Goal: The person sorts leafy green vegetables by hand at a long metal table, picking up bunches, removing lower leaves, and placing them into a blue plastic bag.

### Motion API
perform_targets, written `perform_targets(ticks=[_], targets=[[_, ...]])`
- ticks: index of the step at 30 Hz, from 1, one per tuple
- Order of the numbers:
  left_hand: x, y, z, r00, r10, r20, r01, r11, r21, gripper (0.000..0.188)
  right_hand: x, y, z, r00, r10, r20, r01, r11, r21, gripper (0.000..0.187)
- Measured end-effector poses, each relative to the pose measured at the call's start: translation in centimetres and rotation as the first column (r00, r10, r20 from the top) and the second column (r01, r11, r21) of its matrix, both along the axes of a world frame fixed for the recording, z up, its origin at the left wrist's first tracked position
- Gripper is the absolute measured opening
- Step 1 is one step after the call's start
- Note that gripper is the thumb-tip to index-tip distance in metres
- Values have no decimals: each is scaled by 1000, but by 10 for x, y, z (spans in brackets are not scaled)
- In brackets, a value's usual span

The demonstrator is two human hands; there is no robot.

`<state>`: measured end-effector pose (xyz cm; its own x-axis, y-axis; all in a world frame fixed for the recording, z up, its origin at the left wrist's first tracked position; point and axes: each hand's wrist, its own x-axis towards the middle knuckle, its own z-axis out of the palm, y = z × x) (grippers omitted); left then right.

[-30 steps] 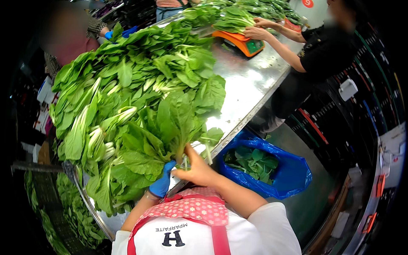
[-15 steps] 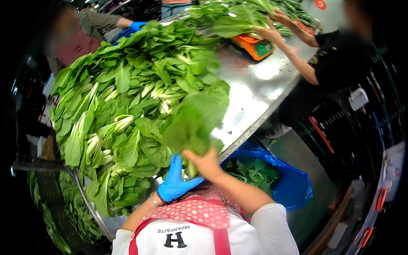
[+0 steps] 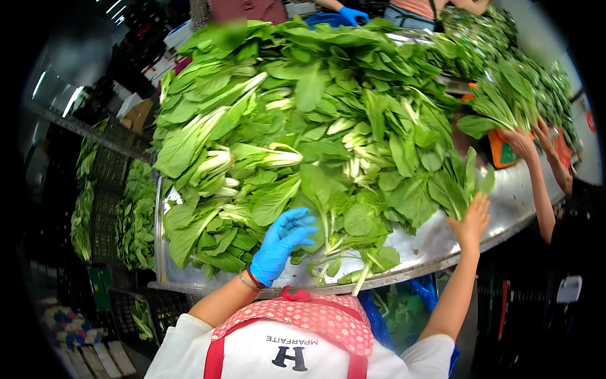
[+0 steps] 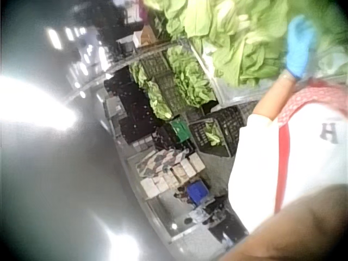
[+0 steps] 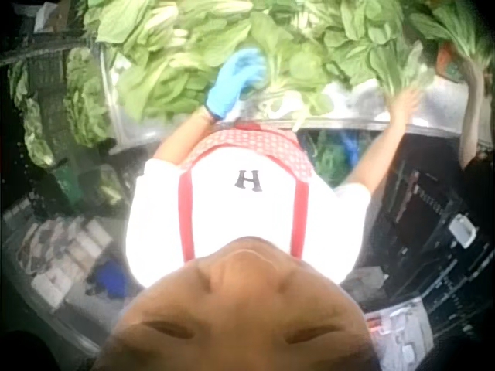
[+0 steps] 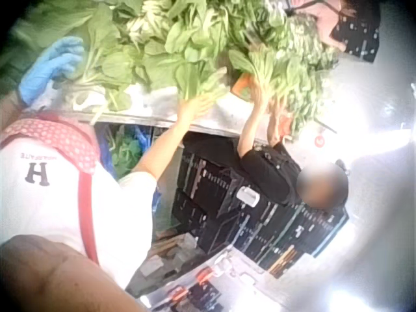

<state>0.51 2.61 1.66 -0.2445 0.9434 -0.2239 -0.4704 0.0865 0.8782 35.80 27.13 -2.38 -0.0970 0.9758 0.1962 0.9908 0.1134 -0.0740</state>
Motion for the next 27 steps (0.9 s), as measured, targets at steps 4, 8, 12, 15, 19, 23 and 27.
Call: perform_targets(ticks=[4, 8, 12, 15, 19, 23, 27], targets=[[-14, 2, 4, 995, 99, 22, -98, 994, -46, 42, -86, -9, 53, 688, 398, -607, -260, 916, 305, 54], [-13, 7, 4, 997, 51, 64, -46, 996, -77, 41, -221, -49, 69, 378, 670, -639, -712, 652, 262, 26], [-14, 8, 5, 996, 41, 83, -34, 996, -84, 40, -312, -68, 68, 426, 761, -489, -752, 599, 276, 42], [-19, 8, 5, 992, 44, 122, -34, 996, -85, 37, -324, -69, 71, 419, 780, -465, -801, 559, 215, 40], [-19, 8, 4, 995, -24, 100, 32, 996, -79, 35, -295, -80, 79, 446, 735, -511, -832, 551, 67, 33], [-11, 7, 6, 987, -126, 98, 134, 988, -80, 31, -229, -86, 78, 391, 523, -758, -730, 677, 91, 28], [3, 6, 4, 964, -243, 106, 246, 969, -18, 30, -162, -99, 50, 205, -156, -966, -551, 798, -245, 31]])
